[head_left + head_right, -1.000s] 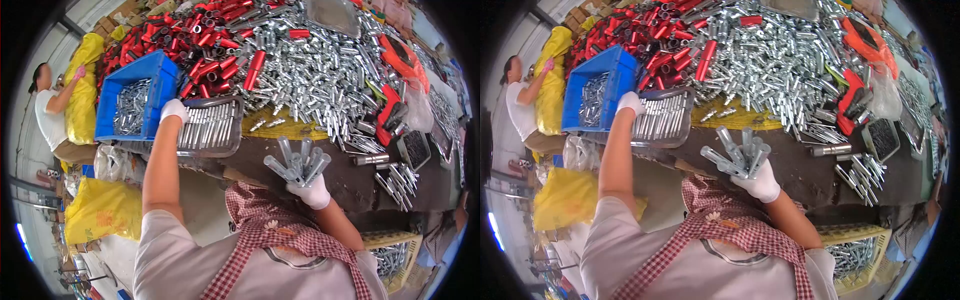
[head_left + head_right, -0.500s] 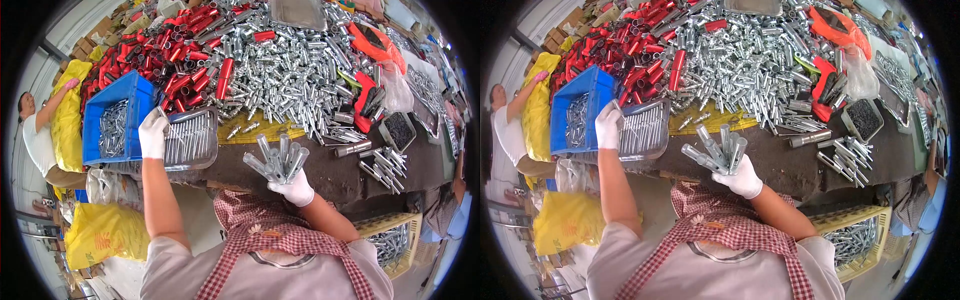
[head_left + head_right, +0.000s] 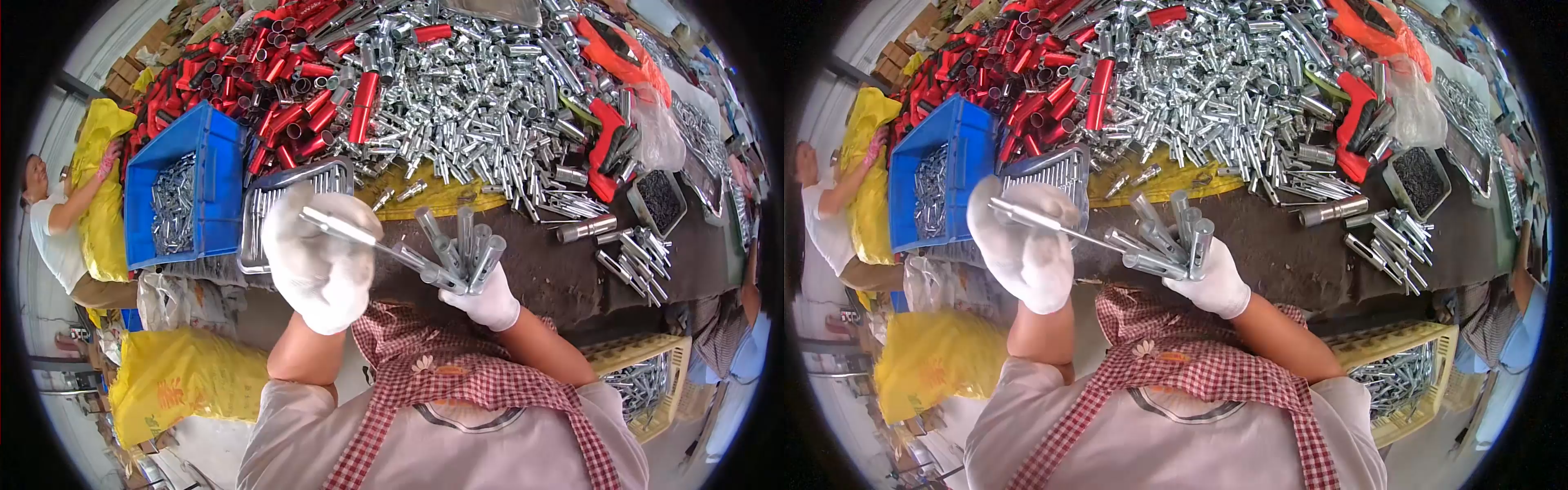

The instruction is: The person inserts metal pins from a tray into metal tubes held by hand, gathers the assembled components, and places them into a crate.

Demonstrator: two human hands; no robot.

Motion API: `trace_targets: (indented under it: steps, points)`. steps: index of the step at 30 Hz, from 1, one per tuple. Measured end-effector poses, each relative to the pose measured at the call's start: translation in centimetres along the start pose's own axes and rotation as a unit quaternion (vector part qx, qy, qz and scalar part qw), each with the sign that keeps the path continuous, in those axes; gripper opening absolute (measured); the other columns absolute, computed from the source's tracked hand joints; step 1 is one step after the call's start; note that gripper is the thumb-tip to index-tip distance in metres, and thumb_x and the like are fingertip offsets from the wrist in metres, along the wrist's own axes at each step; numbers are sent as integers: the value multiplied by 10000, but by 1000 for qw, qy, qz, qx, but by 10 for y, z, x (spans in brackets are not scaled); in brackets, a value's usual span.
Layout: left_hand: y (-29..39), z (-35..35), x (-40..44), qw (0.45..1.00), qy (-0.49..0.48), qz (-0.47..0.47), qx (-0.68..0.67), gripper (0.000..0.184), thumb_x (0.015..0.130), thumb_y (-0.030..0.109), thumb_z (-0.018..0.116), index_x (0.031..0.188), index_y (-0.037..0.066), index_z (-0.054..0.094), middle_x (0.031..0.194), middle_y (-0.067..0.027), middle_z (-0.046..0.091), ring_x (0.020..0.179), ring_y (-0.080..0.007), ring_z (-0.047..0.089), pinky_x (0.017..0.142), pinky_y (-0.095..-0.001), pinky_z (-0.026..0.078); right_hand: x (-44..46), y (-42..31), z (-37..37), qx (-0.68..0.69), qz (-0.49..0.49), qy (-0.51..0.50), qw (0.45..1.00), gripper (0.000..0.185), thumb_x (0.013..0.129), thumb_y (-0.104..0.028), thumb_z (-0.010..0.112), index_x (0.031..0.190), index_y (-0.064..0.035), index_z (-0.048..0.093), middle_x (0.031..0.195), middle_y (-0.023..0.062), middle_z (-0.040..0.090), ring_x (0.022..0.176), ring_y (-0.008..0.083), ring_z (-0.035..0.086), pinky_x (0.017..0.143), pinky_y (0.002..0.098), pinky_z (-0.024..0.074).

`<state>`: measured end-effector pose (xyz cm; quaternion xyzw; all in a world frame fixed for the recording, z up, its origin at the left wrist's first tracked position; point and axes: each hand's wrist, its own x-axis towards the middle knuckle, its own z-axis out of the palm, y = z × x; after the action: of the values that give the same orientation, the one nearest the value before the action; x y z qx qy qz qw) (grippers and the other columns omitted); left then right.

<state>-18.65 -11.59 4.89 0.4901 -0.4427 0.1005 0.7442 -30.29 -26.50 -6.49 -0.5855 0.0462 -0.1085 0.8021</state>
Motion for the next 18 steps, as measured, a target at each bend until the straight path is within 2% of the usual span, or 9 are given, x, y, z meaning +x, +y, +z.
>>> trace_targets:
  steps: [1, 2, 3, 6, 8, 11, 18]
  points:
    - [-3, -1, -5, 999, -26, -1, 27, 655, 860, 170, 617, 1391, 35, 258, 897, -113, 554, 743, -222, 547, 636, -341, 473, 1, -4, 0, -24, -1, -6, 1000, 588, 657, 15, 726, 1192, -1, 483, 1101, 74, 592, 1027, 151, 567, 910, 328, 454]
    - [-9, -9, -10, 985, -120, 49, 111, 652, 859, 123, 605, 1396, 44, 245, 889, -125, 556, 742, -232, 554, 646, -361, 487, 1, -5, 0, -48, -1, -12, 999, 590, 656, 13, 726, 1193, 0, 482, 1104, 74, 591, 1031, 151, 566, 913, 327, 452]
    - [-8, -6, -8, 972, -178, 64, 139, 648, 855, 88, 594, 1399, 69, 242, 869, -131, 553, 736, -237, 550, 646, -372, 492, 1, -6, 0, -47, 1, -11, 999, 590, 656, 13, 726, 1193, 0, 482, 1104, 74, 591, 1031, 151, 566, 913, 327, 452]
    - [-15, 2, -25, 977, -191, 27, 91, 663, 848, 76, 595, 1403, 99, 233, 857, -131, 552, 742, -235, 545, 716, -412, 494, 1, -5, 1, -3, 3, -1, 1000, 589, 656, 4, 730, 1192, 4, 484, 1103, 73, 592, 1031, 149, 566, 920, 327, 449]
    - [-17, 7, -27, 985, -162, 12, 58, 659, 849, 69, 593, 1401, 109, 237, 861, -123, 554, 761, -236, 542, 803, -454, 470, 1, -2, 0, 40, 5, -8, 999, 593, 659, -5, 734, 1196, 6, 483, 1103, 72, 595, 1029, 149, 567, 923, 326, 447]
    - [-18, 7, -26, 983, -177, 31, 47, 665, 845, 54, 592, 1404, 107, 236, 868, -123, 562, 792, -242, 548, 860, -468, 441, 0, -1, -2, -4, -7, -3, 1000, 600, 661, -10, 737, 1203, 5, 481, 1109, 72, 595, 1033, 149, 568, 924, 326, 448]
    - [-20, 8, -28, 981, -189, 12, 38, 667, 818, -17, 567, 1395, 98, 252, 885, -139, 577, 800, -251, 563, 847, -479, 439, 2, -4, -2, 2, 20, -13, 1000, 598, 667, -19, 739, 1206, 2, 480, 1109, 78, 596, 1040, 153, 568, 923, 323, 447]
